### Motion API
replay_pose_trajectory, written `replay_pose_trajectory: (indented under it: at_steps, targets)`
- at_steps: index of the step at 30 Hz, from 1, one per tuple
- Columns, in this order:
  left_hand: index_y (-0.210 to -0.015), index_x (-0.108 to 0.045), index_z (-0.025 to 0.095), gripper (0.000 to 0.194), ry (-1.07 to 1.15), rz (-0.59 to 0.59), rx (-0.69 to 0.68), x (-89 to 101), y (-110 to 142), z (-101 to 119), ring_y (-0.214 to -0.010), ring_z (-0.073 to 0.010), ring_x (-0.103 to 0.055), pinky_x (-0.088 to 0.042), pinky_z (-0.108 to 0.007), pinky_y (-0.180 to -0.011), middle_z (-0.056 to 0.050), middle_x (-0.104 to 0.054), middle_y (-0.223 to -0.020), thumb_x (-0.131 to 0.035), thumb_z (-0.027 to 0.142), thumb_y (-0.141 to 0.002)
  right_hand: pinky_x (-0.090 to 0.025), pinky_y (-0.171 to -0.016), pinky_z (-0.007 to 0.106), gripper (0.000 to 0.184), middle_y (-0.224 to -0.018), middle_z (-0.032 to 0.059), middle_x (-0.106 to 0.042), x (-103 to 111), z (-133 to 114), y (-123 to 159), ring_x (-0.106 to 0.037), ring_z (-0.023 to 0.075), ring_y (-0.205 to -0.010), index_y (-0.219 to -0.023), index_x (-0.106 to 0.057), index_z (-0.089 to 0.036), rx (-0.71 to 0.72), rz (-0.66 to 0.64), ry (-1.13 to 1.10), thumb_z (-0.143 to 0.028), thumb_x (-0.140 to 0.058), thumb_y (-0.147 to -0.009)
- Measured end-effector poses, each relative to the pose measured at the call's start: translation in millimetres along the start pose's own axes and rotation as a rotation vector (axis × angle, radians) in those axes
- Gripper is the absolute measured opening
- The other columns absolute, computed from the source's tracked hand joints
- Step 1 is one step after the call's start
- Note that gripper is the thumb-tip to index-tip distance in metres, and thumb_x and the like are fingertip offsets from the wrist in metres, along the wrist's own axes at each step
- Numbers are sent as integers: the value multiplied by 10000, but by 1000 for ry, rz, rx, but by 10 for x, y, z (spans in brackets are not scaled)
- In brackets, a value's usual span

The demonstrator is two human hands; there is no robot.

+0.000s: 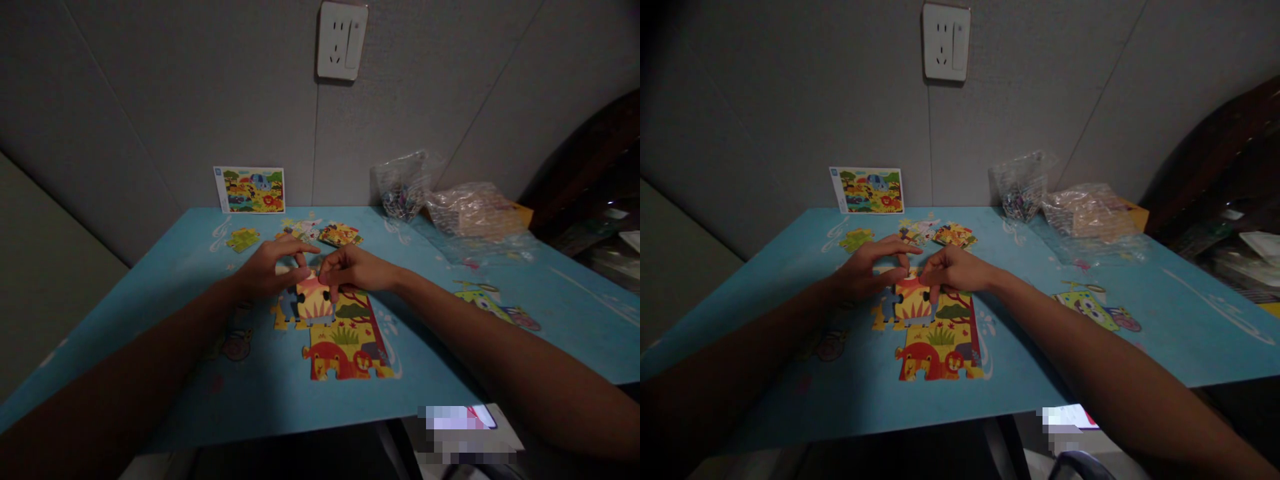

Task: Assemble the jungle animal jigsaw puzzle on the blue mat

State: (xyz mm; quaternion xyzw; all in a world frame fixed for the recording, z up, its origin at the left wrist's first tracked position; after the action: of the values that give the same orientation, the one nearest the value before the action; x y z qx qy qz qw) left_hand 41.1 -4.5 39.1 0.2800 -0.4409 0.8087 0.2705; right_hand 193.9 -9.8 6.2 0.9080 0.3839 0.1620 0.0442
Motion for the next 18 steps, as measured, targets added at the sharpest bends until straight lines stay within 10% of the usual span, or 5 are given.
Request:
replay_pose_trajectory:
  at_steps: [4,12,18]
  targets:
    - [-1072,-718,168,240,-11,-44,-93,-60,1,-14,-885,-206,-662,-508,-388,-871,-75,-748,-889,-548,270,-937,-304,-409,209,256,-584,4,-695,-345,-14,51,-439,68,-377,-778,-625,-152,-78,-168,-7,-396,-688,-822]
    - [-1097,-710,197,247,50,-279,-91,-231,58,-85,-1087,-243,-644,-489,-451,-996,-116,-696,-1145,-626,221,-866,-329,-543,214,252,-539,-56,-568,-512,-151,92,-456,57,-499,-653,-616,-146,56,-77,397,-266,-732,-841]
    - [-1418,-553,259,700,199,-484,36,-237,173,-185,-1443,-362,-387,-297,-583,-1182,-157,-463,-1534,-770,526,-809,-324,-565,229,286,-551,-76,-527,-496,-186,102,-429,54,-513,-664,-630,-145,104,-30,518,-320,-825,-779]
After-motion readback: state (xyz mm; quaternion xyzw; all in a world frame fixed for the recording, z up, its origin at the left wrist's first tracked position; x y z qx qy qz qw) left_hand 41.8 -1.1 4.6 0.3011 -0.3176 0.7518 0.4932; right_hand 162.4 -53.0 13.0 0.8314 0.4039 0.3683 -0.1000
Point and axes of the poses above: each hand's wrist, its own y-axis away from the middle knuckle, its own x-axis out of the back of the hand, z = x × y, the point moved 6 cm from there along -y, towards the middle knuckle
